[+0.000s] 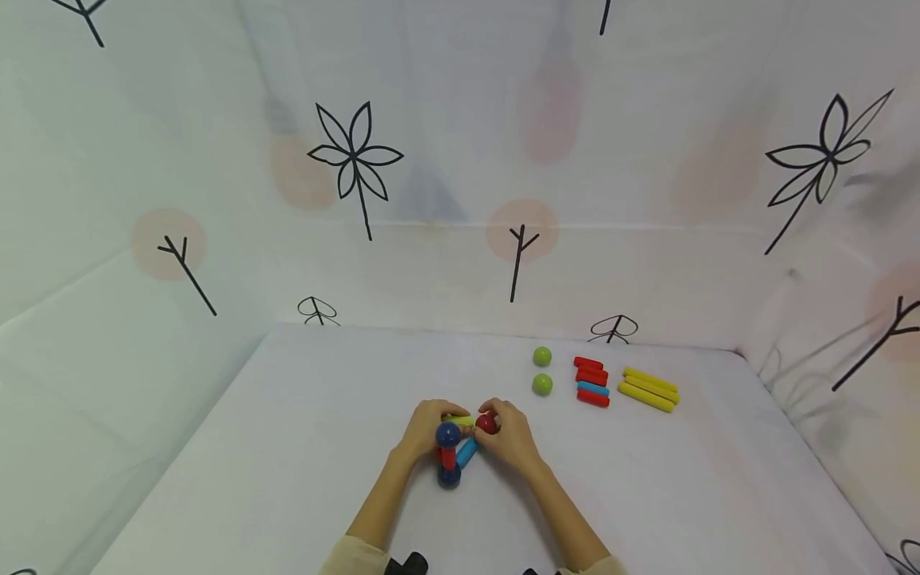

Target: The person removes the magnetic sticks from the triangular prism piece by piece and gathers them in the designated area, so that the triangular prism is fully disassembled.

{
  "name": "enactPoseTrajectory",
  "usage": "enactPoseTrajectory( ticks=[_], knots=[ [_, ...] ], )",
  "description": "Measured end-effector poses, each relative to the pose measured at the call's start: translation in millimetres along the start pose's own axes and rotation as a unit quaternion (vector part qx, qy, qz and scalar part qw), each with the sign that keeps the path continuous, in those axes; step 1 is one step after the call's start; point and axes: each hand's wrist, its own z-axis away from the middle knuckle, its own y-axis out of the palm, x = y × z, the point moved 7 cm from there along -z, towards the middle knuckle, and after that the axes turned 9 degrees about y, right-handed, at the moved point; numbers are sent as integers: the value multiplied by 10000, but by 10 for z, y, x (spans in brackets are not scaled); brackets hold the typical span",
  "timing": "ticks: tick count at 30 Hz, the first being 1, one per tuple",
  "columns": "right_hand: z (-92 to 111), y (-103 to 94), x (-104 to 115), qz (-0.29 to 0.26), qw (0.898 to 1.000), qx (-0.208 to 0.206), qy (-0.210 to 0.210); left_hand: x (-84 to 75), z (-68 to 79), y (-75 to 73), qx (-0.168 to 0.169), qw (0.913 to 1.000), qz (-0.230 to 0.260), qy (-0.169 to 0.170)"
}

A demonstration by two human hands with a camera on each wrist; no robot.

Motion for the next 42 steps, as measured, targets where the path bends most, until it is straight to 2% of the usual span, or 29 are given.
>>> enactPoseTrajectory(
  ticks=[4,8,14,19,27,31,36,42],
  knots=[
    [1,-20,-36,-174,9998,-24,73,-1,18,-4,49,9999,13,-119],
    [8,-53,-83,-483,9982,18,346,-8,28,-5,106,9997,8,-204],
    [67,-112,-120,-464,9970,376,495,16,50,-13,-92,9997,212,-95],
    [153,-274,-189,-332,9971,482,488,108,113,-43,-341,9986,400,-63],
    [194,-677,-432,-13,9979,68,647,194,213,-161,-642,9950,763,22],
    [199,-826,-557,108,9960,-159,869,202,231,-187,-658,9938,900,39],
    [193,-890,-648,74,9934,-234,1120,213,243,-187,-635,9935,944,-19],
    [128,-884,-687,-67,9918,-318,1232,229,267,-178,-659,9925,1016,-168]
  ],
)
